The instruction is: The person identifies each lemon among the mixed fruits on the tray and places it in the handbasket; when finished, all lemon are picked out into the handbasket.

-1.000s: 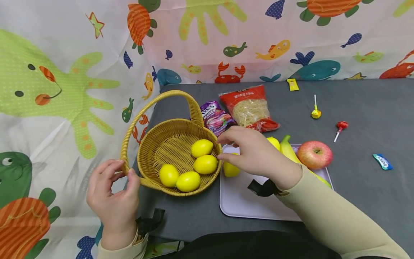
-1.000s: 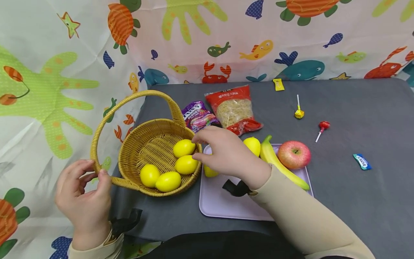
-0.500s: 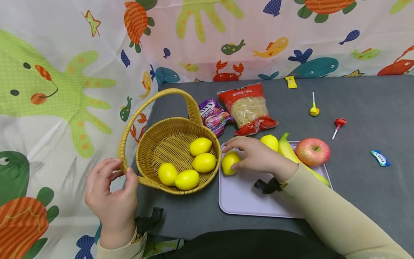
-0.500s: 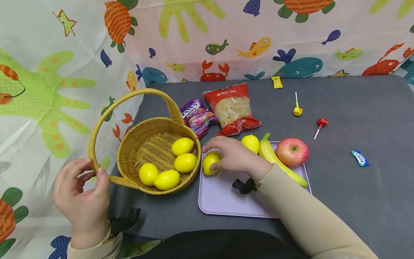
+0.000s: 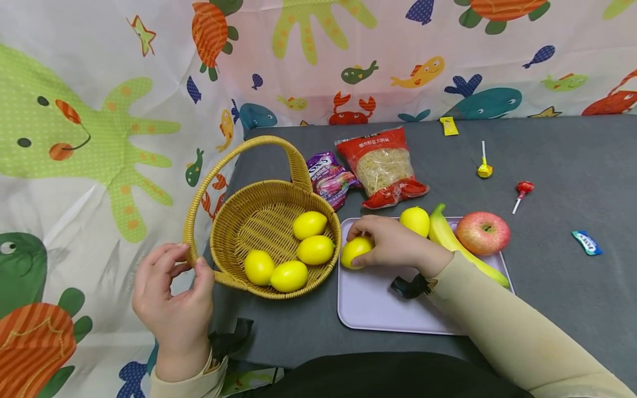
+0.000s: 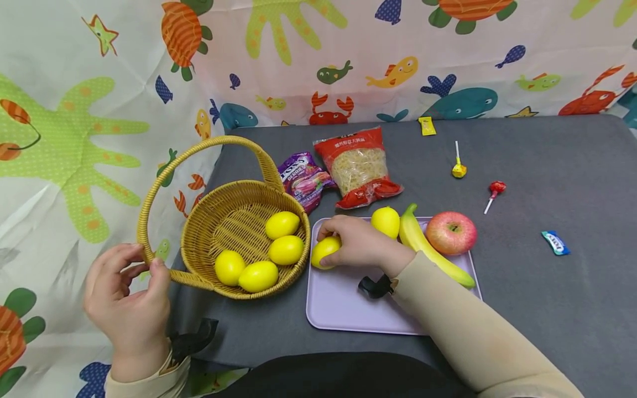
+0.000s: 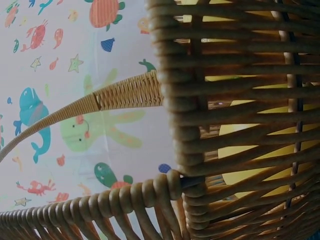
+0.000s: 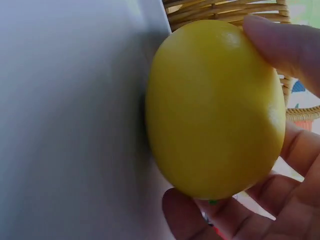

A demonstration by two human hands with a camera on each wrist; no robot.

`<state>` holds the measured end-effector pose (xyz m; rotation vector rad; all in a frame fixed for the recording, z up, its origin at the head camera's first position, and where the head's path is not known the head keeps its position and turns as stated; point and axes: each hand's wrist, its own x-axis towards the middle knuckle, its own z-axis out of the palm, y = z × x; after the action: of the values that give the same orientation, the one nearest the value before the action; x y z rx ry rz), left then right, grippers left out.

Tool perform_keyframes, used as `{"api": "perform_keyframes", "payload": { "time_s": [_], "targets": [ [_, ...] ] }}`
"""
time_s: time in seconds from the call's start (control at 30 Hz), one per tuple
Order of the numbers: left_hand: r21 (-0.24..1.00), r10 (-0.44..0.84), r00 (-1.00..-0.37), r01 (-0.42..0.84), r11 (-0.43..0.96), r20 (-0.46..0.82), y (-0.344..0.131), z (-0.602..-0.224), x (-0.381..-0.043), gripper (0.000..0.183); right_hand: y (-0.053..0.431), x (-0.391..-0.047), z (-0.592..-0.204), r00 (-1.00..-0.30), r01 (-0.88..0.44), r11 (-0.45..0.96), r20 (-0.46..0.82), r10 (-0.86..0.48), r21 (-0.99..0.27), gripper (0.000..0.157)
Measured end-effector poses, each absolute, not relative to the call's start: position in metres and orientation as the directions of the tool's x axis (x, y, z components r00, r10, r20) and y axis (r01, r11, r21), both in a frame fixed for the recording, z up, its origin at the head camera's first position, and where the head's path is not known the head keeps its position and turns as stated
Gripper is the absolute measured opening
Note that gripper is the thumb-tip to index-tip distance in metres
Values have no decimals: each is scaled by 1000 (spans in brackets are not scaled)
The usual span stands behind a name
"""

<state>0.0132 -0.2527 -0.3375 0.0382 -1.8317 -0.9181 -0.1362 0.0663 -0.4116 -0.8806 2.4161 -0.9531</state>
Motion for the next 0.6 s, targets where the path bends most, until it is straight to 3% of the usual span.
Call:
{"api": "perform_keyframes", "payload": {
  "time_s": [0.13, 0.33, 0.6],
  "targets": [
    [598, -421, -454, 379, 706, 785, -254, -339, 13, 22, 70, -137, -401, -766, -389, 599, -115, -632, -700, 40],
    [583, -406, -452, 381, 718, 795, -258, -341, 13, 23, 72, -142, -363, -800, -431, 571, 3, -600, -699, 41],
    [569, -390, -451, 384, 727, 803, -260, -343, 13, 22, 15, -142, -347, -725, -514, 439, 101, -681, -737, 42]
  ]
}}
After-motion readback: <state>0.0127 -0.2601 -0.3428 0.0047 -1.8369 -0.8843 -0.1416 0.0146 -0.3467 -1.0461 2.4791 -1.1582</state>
